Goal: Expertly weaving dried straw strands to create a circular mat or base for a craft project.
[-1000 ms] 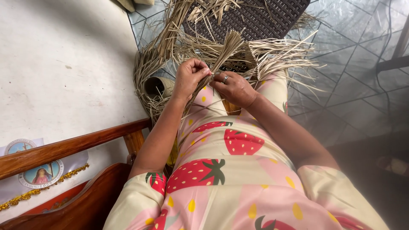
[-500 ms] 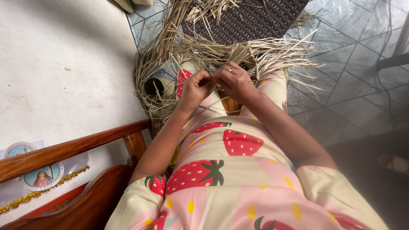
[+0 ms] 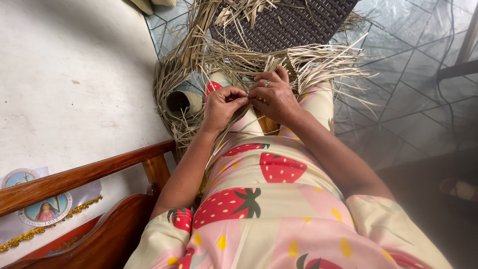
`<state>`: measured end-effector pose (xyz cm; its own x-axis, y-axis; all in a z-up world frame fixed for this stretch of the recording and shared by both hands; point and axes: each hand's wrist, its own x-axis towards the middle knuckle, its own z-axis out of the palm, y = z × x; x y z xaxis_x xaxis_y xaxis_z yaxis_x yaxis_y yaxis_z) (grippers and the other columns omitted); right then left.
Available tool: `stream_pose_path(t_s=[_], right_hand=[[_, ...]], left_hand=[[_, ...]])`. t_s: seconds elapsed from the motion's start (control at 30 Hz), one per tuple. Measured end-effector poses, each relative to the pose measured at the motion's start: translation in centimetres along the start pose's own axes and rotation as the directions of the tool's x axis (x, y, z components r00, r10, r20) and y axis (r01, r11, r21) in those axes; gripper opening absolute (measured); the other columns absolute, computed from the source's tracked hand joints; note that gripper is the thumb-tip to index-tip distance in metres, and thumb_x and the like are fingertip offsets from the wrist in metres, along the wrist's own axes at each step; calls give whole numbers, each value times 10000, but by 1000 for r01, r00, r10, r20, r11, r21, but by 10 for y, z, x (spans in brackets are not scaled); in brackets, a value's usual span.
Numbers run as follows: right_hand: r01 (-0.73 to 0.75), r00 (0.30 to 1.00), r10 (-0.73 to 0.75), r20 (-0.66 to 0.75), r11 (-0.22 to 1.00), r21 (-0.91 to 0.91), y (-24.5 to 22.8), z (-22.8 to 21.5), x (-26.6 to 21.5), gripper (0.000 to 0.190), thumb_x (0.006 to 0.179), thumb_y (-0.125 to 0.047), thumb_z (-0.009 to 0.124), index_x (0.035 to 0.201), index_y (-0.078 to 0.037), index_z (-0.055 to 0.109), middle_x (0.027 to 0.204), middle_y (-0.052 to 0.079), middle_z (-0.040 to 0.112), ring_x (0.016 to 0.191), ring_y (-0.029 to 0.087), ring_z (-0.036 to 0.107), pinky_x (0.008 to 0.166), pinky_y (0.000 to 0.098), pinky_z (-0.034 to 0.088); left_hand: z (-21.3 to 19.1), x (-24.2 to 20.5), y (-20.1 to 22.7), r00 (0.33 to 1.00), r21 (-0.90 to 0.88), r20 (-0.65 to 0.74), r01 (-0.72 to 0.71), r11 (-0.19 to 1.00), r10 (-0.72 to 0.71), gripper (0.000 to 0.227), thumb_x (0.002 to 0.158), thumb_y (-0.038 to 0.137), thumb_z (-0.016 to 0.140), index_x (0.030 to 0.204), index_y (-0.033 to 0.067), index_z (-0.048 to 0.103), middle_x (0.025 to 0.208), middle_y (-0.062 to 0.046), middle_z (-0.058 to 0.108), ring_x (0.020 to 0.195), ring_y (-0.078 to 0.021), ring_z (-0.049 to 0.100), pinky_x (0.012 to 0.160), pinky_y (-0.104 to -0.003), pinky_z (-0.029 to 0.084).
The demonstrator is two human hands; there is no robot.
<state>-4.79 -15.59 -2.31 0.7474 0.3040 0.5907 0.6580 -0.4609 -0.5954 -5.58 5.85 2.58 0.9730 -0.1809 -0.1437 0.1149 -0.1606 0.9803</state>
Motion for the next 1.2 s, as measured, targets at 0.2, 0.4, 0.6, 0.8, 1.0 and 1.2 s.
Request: stream_pose_path(t_s=[0.2, 0.4, 0.6, 0.8, 1.0, 1.2], right_hand=[[193, 971, -216, -99, 960, -203, -40, -15, 23, 124, 974, -157, 753, 852, -179, 736, 1211, -5, 783, 1259, 275, 622, 1192, 672, 213], [95, 992, -103, -71, 989, -114, -20, -4, 11, 88, 917, -150, 763, 860, -152, 696, 945, 16, 747, 1084, 250, 693, 1191, 684, 246], [-11, 998, 5, -56, 994, -107, -12, 0, 3, 135, 883, -144, 789, 859, -148, 656, 929, 24, 733, 1096, 246, 698, 1173, 641, 292], [26, 997, -27, -67, 1000, -10, -16, -6, 11, 83, 933, -115, 797, 945, -151, 724, 1078, 26, 766, 1191, 270, 663, 1208, 637, 218], [33, 996, -33, -83, 999, -3, -18, -3, 8, 123, 909, -97, 827, 888, -137, 712, 1115, 30, 775, 1217, 281, 659, 1220, 631, 218], [111, 991, -125, -51, 970, -218, -17, -4, 7, 118, 806, -112, 745, 773, -132, 634, 1143, 40, 757, 1224, 277, 636, 1188, 643, 244]], left_hand=[[-9, 17, -32, 955, -282, 110, 296, 913, -276, 197, 770, -2, 877, 926, 2, 755, 722, -71, 705, 643, -126, 701, 625, -234, 612], [0, -5, 30, 960, 524, 75, -268, 808, 269, 154, 819, 25, 808, 906, 150, 788, 783, -69, 767, 808, -290, 771, 729, -378, 608], [19, 1, 22, 669, 822, 286, -540, 183, 686, 152, 978, 92, 547, 860, 137, 632, 807, -42, 557, 817, -239, 588, 731, -364, 481], [10, -4, -15, 964, -306, 42, 261, 916, -261, 70, 947, 88, 698, 978, 27, 711, 773, -22, 633, 743, -107, 628, 677, -229, 529], [13, -3, -37, 975, -265, -2, 214, 940, -222, 77, 914, 71, 756, 957, 16, 726, 770, -22, 642, 766, -95, 614, 668, -218, 507], [-16, 2, -48, 991, 385, -85, -66, 920, 107, 91, 902, 102, 796, 954, 71, 728, 840, -153, 742, 846, -360, 737, 773, -461, 567]])
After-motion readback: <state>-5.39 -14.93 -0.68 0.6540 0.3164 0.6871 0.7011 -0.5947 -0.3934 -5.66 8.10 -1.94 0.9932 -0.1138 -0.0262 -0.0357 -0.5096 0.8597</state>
